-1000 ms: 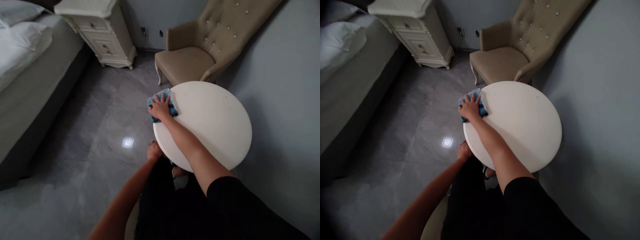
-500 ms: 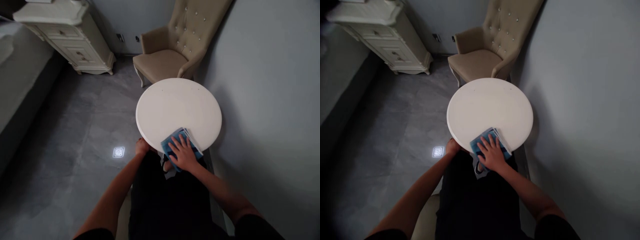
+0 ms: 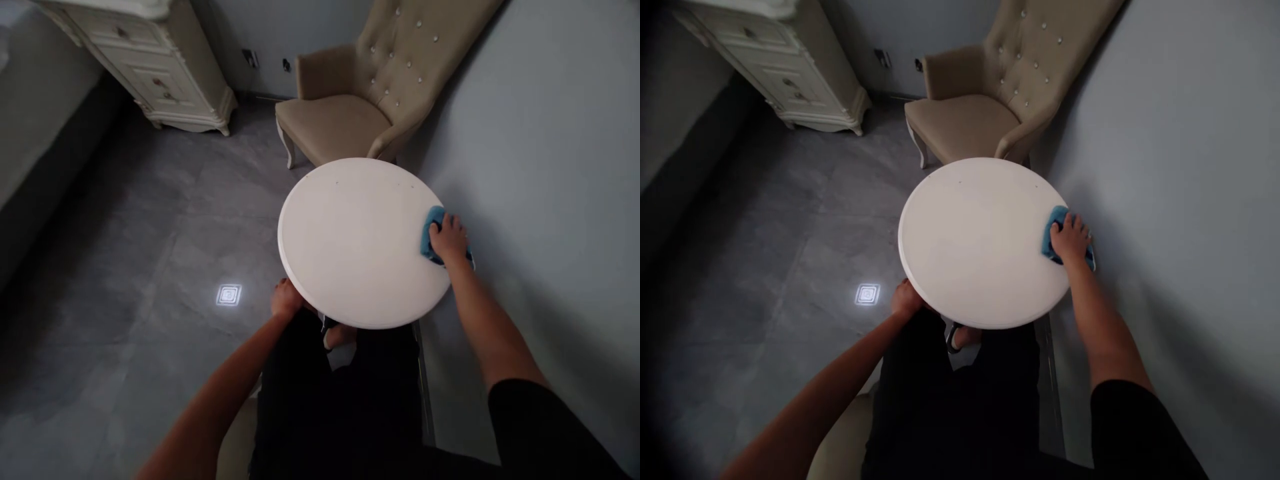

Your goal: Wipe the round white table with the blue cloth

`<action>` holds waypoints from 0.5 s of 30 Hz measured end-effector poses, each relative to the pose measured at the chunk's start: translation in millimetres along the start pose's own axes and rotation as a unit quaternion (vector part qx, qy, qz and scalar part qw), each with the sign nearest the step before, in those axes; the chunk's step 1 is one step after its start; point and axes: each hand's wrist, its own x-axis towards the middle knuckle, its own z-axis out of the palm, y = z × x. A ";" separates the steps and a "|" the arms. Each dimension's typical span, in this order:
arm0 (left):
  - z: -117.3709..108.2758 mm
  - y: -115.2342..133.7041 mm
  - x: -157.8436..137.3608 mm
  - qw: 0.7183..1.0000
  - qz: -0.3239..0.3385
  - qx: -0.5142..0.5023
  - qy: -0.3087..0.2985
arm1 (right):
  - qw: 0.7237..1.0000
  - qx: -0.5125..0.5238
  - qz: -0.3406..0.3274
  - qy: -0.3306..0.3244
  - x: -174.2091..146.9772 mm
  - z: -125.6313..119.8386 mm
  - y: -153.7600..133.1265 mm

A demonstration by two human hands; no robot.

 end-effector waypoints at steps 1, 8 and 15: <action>0.6 -1.6 1.3 1.000 0.006 0.004 -0.004 | 1.000 0.005 0.017 -0.001 23.9 -0.9 -13.4; 1.1 -10.8 7.5 1.000 0.009 -0.009 -0.024 | 0.998 0.026 0.052 -0.013 143.6 -3.3 -130.2; -0.4 -13.7 10.1 0.999 0.035 -0.008 -0.022 | 0.993 0.009 -0.113 -0.035 155.5 13.2 -295.4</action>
